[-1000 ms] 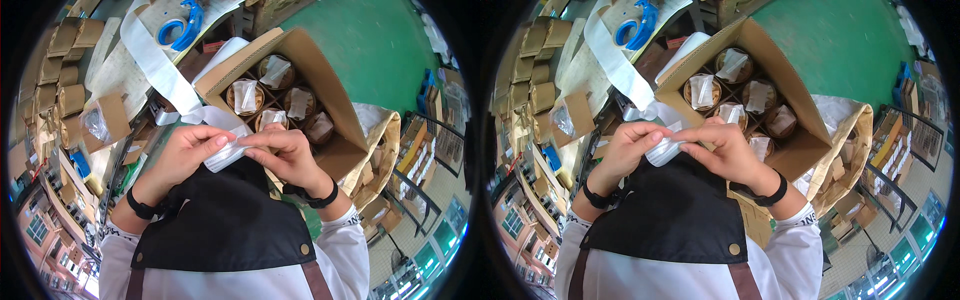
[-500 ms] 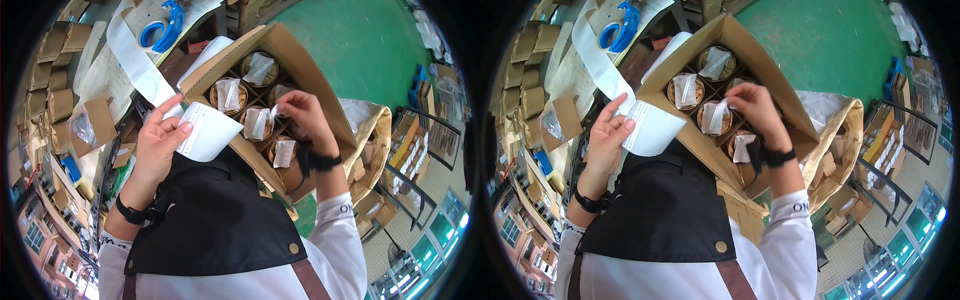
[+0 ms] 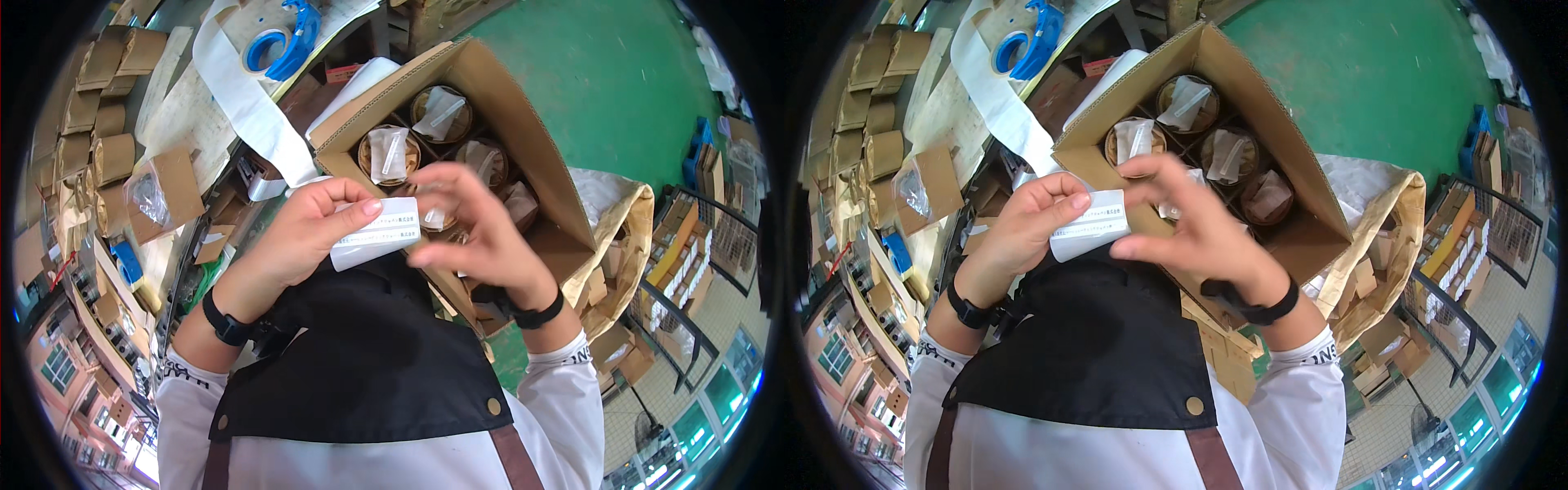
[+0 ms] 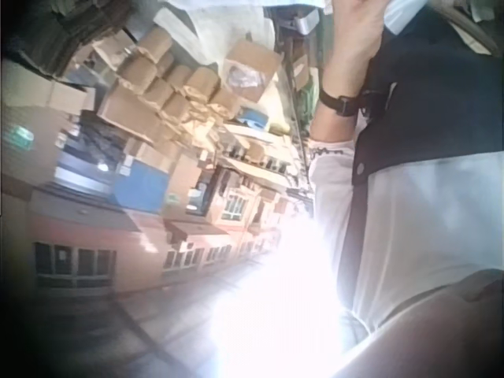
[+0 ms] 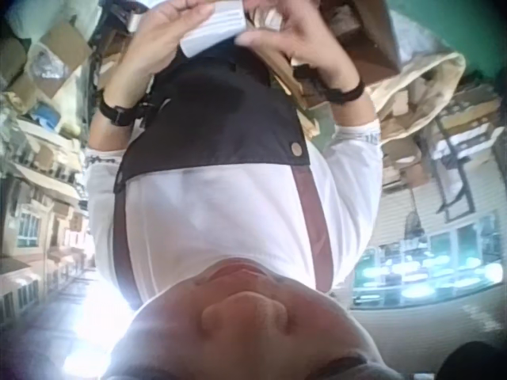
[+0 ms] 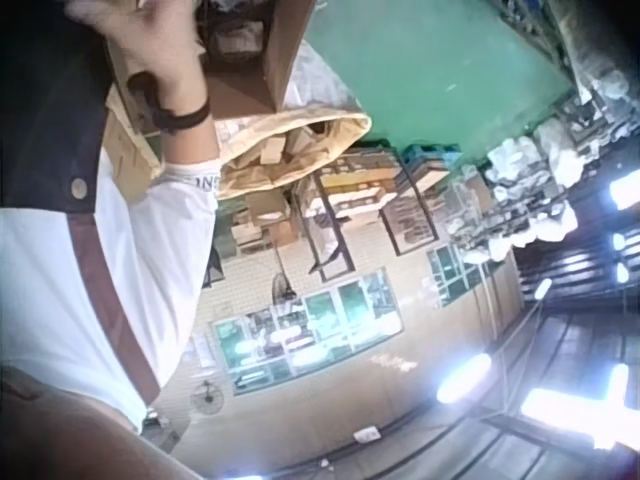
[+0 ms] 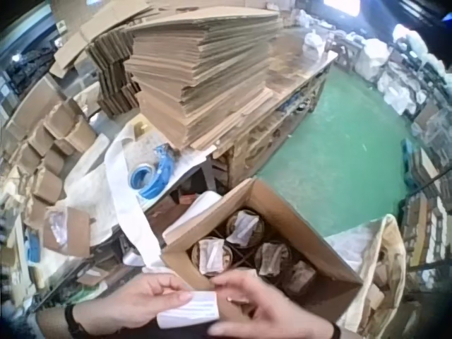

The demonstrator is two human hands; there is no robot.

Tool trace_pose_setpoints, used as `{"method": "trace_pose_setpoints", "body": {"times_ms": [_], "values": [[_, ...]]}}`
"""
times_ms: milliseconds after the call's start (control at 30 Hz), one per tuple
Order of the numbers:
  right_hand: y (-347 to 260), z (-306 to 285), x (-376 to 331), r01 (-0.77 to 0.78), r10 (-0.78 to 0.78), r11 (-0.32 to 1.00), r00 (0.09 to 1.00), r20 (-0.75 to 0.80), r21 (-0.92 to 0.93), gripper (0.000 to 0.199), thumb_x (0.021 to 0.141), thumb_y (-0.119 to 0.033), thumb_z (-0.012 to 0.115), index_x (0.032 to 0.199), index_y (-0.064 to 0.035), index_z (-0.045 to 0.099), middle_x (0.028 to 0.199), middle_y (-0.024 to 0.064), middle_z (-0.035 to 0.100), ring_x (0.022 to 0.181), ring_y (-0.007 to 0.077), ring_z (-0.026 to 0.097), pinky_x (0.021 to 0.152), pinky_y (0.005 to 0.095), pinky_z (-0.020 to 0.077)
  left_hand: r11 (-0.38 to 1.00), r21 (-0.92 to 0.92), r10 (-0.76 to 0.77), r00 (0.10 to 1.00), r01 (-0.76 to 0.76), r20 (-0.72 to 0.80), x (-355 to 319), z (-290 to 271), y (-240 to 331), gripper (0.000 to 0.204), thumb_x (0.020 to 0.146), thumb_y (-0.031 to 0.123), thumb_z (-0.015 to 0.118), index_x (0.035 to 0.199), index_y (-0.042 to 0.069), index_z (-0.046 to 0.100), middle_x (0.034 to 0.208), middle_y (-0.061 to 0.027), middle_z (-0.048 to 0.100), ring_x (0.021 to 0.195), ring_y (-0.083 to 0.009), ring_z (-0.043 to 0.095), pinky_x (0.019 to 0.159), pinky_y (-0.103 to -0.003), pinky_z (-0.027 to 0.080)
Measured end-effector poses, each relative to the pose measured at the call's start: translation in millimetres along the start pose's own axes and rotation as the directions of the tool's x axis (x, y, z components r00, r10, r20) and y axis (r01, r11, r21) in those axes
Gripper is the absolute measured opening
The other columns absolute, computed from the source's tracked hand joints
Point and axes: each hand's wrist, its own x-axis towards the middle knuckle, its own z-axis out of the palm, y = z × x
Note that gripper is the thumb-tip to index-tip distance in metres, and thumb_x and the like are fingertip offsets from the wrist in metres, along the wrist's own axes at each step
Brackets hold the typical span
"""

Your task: Packing items into a cardboard box and sealing it with tape.

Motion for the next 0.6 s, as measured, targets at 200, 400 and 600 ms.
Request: {"method": "trace_pose_setpoints", "body": {"times_ms": [200,400,600], "values": [[-2.0,7.2,-21.7,-0.021,-0.004,0.985,0.989,-0.147,-0.173,0.042,0.079,-0.002,0.071,0.119,-0.0039,0.059,0.092,0.0062,0.070,0.084,0.0132,0.066,0.083,0.0294,0.0453,0.977,0.140,-0.181,0.972,0.160,0.150,8.0,4.6,-1.6,0.015,0.093,0.018,0.055,0.095,0.004,0.060,0.084,0.0007,0.061,0.074,-0.0041,0.056,0.065,-0.020,0.045],[-1.5,1.4,-36.3,0.127,-0.189,0.935,0.968,-0.163,-0.331,0.018,0.076,0.004,0.072,0.094,-0.0016,0.071,0.087,0.0081,0.072,0.081,0.0162,0.065,0.085,0.0312,0.0464,0.987,0.031,-0.161,0.977,0.159,0.136,15.3,17.6,-8.2,0.013,0.093,0.017,0.054,0.095,0.005,0.059,0.085,0.0013,0.060,0.076,-0.0041,0.054,0.069,-0.021,0.043],[13.9,-58.1,-54.2,-0.399,0.316,0.913,0.824,-0.470,-0.086,0.007,0.079,0.006,0.064,0.080,0.0006,0.068,0.083,0.0108,0.069,0.078,0.0210,0.066,0.073,0.0297,0.0512,0.995,0.047,0.092,0.986,-0.086,-0.139,20.2,4.9,-20.3,0.012,0.096,0.016,0.052,0.096,0.005,0.055,0.085,-0.0006,0.060,0.076,-0.0045,0.054,0.071,-0.021,0.044]]}}
